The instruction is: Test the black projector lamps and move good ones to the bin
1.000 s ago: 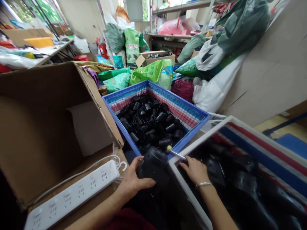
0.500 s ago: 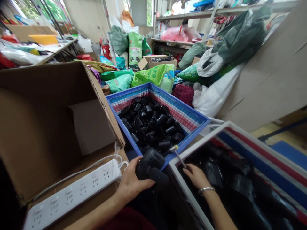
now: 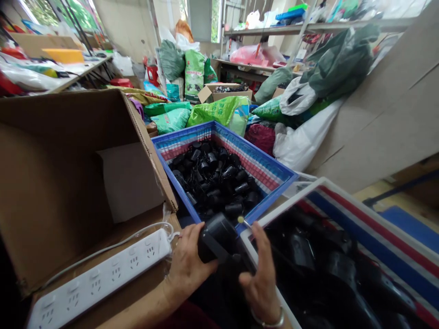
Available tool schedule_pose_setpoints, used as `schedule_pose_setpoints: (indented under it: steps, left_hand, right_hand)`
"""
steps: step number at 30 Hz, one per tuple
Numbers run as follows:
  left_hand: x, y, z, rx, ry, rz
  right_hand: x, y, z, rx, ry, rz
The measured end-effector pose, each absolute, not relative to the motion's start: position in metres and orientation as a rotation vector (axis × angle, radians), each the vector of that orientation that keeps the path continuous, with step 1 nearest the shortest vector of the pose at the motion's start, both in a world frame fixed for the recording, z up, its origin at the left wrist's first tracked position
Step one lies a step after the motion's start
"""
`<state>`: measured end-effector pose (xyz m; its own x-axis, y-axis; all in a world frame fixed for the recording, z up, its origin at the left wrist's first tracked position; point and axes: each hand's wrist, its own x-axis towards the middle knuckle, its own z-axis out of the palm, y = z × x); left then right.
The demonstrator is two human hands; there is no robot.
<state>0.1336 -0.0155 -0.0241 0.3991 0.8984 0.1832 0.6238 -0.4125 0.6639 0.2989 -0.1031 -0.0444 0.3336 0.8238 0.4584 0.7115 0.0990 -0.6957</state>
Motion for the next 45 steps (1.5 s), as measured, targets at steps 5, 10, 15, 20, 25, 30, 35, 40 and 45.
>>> schedule_pose_setpoints:
  steps: [5, 10, 15, 20, 25, 30, 35, 40, 45]
  left_hand:
    - [0.133, -0.022, -0.023, 2.228, 1.254, 0.788]
    - [0.130, -0.027, -0.020, 2.256, 1.226, 0.818]
    - [0.126, -0.026, -0.016, 2.352, 1.204, 0.887]
    - [0.122, -0.017, -0.024, 2.281, 1.249, 0.827]
    - [0.120, -0.010, -0.023, 1.968, 1.228, 0.573]
    - [0.129, -0.009, -0.026, 1.367, 1.185, 0.307]
    - [0.163, -0.015, -0.057, 0.807, 0.993, 0.149]
    - [0.194, -0.015, -0.089, 0.742, 0.968, 0.070]
    - [0.202, -0.017, -0.101, 0.764, 0.986, 0.080]
  right_hand:
    - [0.253, -0.095, -0.049, -1.544, -1.393, 0.092]
    - [0.261, -0.085, -0.048, -1.458, -1.427, 0.025]
    - [0.255, -0.094, -0.045, -1.433, -1.421, 0.104]
    - [0.304, -0.096, -0.062, -1.600, -1.481, 0.526]
    - [0.395, -0.075, -0.102, -2.216, -1.370, 0.308]
    - [0.405, -0.076, -0.131, -2.288, -1.399, 0.468]
    - [0.394, -0.101, -0.107, -2.253, -1.355, 0.569]
    - [0.393, -0.133, -0.052, -2.253, -1.352, 0.614]
    - [0.391, -0.150, -0.025, -2.151, -1.495, 0.349]
